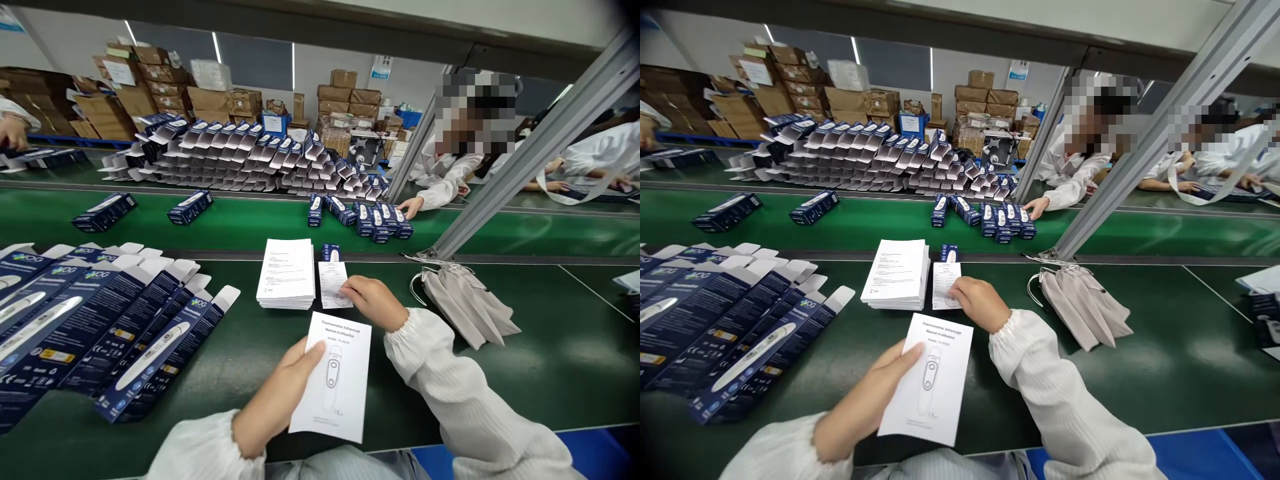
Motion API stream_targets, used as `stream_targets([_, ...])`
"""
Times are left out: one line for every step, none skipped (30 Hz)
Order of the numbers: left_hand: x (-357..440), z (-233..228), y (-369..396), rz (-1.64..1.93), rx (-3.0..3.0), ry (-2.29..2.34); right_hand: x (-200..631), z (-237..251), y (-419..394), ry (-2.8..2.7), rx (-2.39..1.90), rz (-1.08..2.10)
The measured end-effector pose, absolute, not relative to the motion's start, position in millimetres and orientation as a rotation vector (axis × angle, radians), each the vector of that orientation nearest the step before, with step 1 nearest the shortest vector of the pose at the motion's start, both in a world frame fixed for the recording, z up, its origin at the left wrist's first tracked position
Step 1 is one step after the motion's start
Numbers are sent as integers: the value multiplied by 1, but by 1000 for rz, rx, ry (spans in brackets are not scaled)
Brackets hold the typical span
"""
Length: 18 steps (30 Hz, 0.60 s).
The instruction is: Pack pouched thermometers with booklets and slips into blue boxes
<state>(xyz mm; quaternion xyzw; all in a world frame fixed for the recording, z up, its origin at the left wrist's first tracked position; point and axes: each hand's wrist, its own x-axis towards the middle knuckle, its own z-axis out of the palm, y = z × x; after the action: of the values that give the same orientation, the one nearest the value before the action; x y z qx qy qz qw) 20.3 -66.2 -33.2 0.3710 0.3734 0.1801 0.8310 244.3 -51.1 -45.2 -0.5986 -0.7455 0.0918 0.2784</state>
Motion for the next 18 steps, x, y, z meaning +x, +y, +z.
stream_targets([28, -42, -69, 406, 695, 779, 242, -42, -59, -1965, -1614, 223])
stream_targets([35, -48, -70, 434, 624, 773, 240, -39, -68, -1944, -1599, 206])
stream_targets([42, -51, -71, 465, 577, 770, 237, -37, -79, -1940, -1560, 196])
stream_targets([47, -53, -71, 492, 549, 764, 233, -35, -90, -1952, -1506, 195])
stream_targets([51, -53, -71, 509, 530, 753, 230, -34, -100, -1972, -1446, 201])
stream_targets([55, -53, -70, 523, 516, 741, 226, -34, -109, -1994, -1390, 212])
stream_targets([59, -52, -70, 529, 505, 725, 224, -35, -117, -2013, -1349, 225])
stream_targets([63, -51, -69, 531, 497, 712, 222, -37, -123, -2021, -1330, 237])
stream_targets([66, -51, -68, 529, 495, 706, 222, -40, -127, -2019, -1326, 244])
stream_targets([69, -50, -68, 526, 497, 703, 222, -43, -130, -2009, -1331, 247])
stream_targets([72, -49, -69, 525, 504, 705, 223, -45, -131, -1997, -1339, 246])
stream_targets([74, -49, -70, 526, 516, 710, 225, -47, -132, -1988, -1349, 242])
stream_targets([76, -48, -71, 524, 530, 721, 227, -48, -133, -1983, -1360, 236])
stream_targets([77, -49, -73, 514, 546, 737, 230, -48, -134, -1977, -1369, 226])
stream_targets([77, -50, -74, 498, 567, 766, 233, -46, -134, -1960, -1382, 211])
stream_targets([76, -53, -74, 463, 593, 797, 238, -44, -135, -1921, -1404, 187])
stream_targets([76, -58, -71, 405, 626, 842, 244, -41, -135, -1842, -1441, 144])
stream_targets([77, -64, -67, 370, 687, 917, 250, -37, -135, -1717, -1491, 74])
